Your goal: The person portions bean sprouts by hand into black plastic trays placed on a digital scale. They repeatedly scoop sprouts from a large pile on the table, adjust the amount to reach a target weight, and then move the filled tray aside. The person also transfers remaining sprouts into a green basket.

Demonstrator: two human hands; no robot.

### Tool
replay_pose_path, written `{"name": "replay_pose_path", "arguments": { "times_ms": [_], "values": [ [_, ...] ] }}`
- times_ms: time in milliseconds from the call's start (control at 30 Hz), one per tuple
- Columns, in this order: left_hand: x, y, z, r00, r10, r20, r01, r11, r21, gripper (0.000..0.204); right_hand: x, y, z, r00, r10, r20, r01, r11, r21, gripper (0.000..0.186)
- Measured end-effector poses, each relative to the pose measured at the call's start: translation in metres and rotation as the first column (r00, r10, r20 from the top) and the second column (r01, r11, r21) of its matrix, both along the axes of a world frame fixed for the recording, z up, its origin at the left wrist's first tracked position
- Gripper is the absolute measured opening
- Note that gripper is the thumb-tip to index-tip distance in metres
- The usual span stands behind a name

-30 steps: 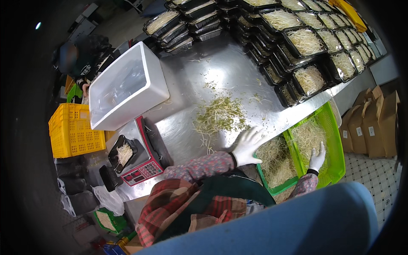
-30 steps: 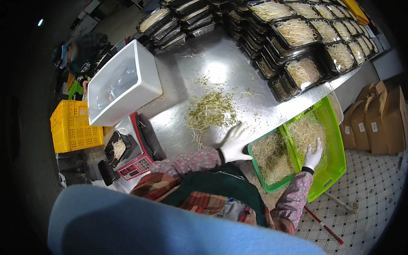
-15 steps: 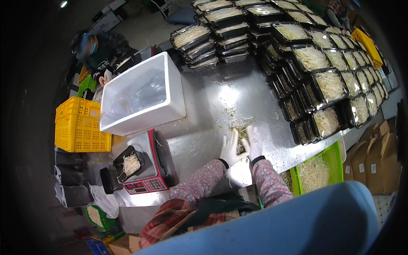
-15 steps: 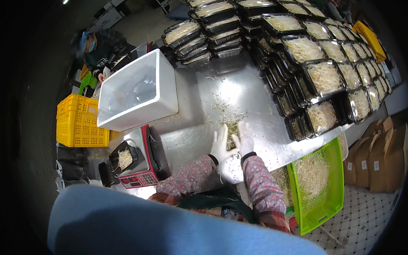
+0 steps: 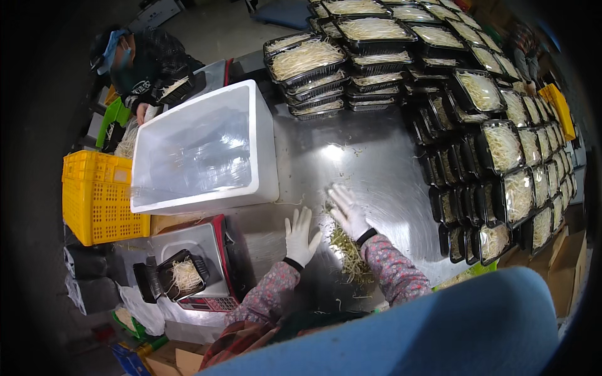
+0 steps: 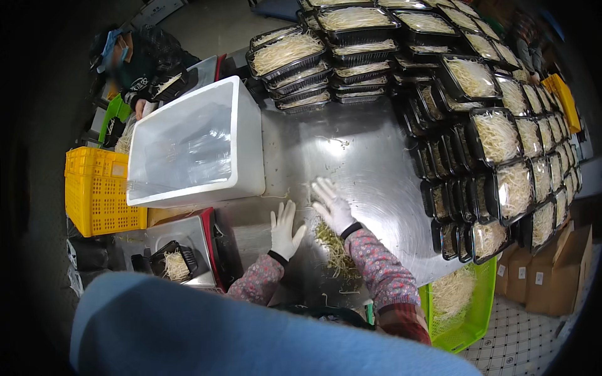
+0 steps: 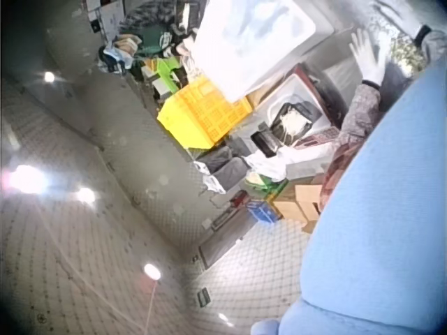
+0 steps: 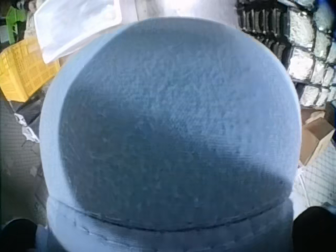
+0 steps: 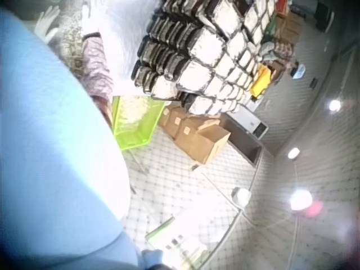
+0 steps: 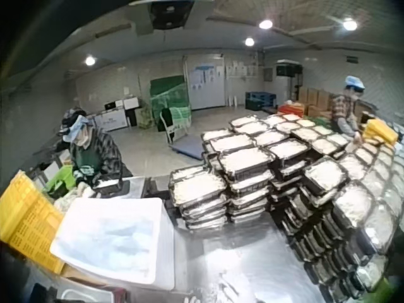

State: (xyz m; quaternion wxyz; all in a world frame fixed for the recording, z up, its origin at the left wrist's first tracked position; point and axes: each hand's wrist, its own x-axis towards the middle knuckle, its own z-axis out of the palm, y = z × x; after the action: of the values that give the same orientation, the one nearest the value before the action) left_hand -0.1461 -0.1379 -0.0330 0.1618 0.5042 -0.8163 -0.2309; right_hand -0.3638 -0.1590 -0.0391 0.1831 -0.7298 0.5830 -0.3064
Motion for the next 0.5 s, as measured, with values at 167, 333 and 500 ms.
{"name": "replay_pose_path", "arguments": {
  "times_ms": [167, 333, 500],
  "values": [
    [0.002, -0.035, 0.012, 0.971, 0.223, -0.087, -0.223, 0.975, 0.006, 0.091, -0.098, -0.126, -0.005, 0.907, -0.416, 0.067, 0.421, 0.898, -0.13, 0.049],
    [-0.035, -0.048, 0.007, 0.99, 0.12, 0.074, -0.117, 0.992, -0.045, 0.111, -0.053, -0.136, -0.015, 0.994, -0.011, -0.107, 0.005, 0.999, -0.052, 0.043],
    [-0.035, -0.012, 0.027, 0.987, -0.149, 0.059, 0.147, 0.988, 0.039, 0.118, -0.027, -0.024, 0.003, 0.949, 0.314, 0.021, -0.314, 0.949, -0.019, 0.035]
  ]
}}
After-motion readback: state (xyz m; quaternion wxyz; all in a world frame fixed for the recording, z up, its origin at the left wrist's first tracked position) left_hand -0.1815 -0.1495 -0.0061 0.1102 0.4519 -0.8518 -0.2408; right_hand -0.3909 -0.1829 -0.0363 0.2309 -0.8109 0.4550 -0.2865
